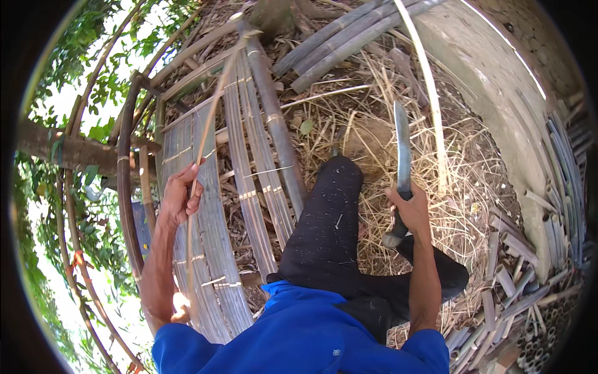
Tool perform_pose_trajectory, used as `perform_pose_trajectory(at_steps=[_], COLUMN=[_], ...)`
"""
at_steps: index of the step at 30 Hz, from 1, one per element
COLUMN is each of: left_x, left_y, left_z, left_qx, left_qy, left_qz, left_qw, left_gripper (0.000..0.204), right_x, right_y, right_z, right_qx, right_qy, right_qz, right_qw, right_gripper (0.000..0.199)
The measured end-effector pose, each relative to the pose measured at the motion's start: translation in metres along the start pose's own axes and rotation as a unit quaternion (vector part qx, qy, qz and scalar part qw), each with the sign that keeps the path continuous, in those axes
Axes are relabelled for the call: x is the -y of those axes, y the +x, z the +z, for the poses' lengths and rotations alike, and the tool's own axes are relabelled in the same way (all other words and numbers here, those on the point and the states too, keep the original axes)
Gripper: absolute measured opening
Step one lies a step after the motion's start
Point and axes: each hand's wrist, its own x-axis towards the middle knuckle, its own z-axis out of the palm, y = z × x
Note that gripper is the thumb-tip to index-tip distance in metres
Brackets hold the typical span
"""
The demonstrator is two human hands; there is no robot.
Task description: The person shaves a long strip of bamboo using a machete, smoothing the surface and thinning the strip by removing fine wood shavings.
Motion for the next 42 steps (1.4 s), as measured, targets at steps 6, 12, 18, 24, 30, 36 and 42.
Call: perform_pose_trajectory(at_steps=[6,12,18,24,30,36,42], left_x=[0.007,0.042,0.074,0.157,0.108,-0.026,-0.078], left_y=[-0.008,-0.034,-0.047,-0.071,0.021,-0.021,-0.09], left_z=[0.091,0.112,0.128,0.063,0.04,0.042,0.053], left_qx=[0.201,0.285,0.016,0.05,-0.003,-0.093,0.047], left_qy=[0.236,0.454,0.35,-0.239,-0.482,-0.486,-0.36], left_qz=[-0.076,0.234,0.592,0.144,0.25,0.48,0.612], left_qw=[0.948,0.811,0.726,0.959,0.84,0.724,0.702], left_gripper=[0.047,0.037,0.033,0.066,0.042,0.044,0.044], right_x=[0.018,0.03,0.005,0.006,-0.037,-0.008,-0.036], right_y=[0.004,0.001,0.002,0.012,0.026,-0.057,-0.08], right_z=[0.013,0.05,0.019,0.005,-0.031,0.012,0.036], right_qx=[-0.076,-0.224,-0.364,-0.329,-0.206,-0.056,-0.077], right_qy=[0.101,0.229,0.213,0.256,-0.036,-0.258,-0.285], right_qz=[-0.03,-0.095,-0.16,-0.164,-0.069,-0.03,-0.119], right_qw=[0.991,0.943,0.893,0.894,0.976,0.964,0.948], right_gripper=[0.027,0.026,0.02,0.024,0.039,0.04,0.042])
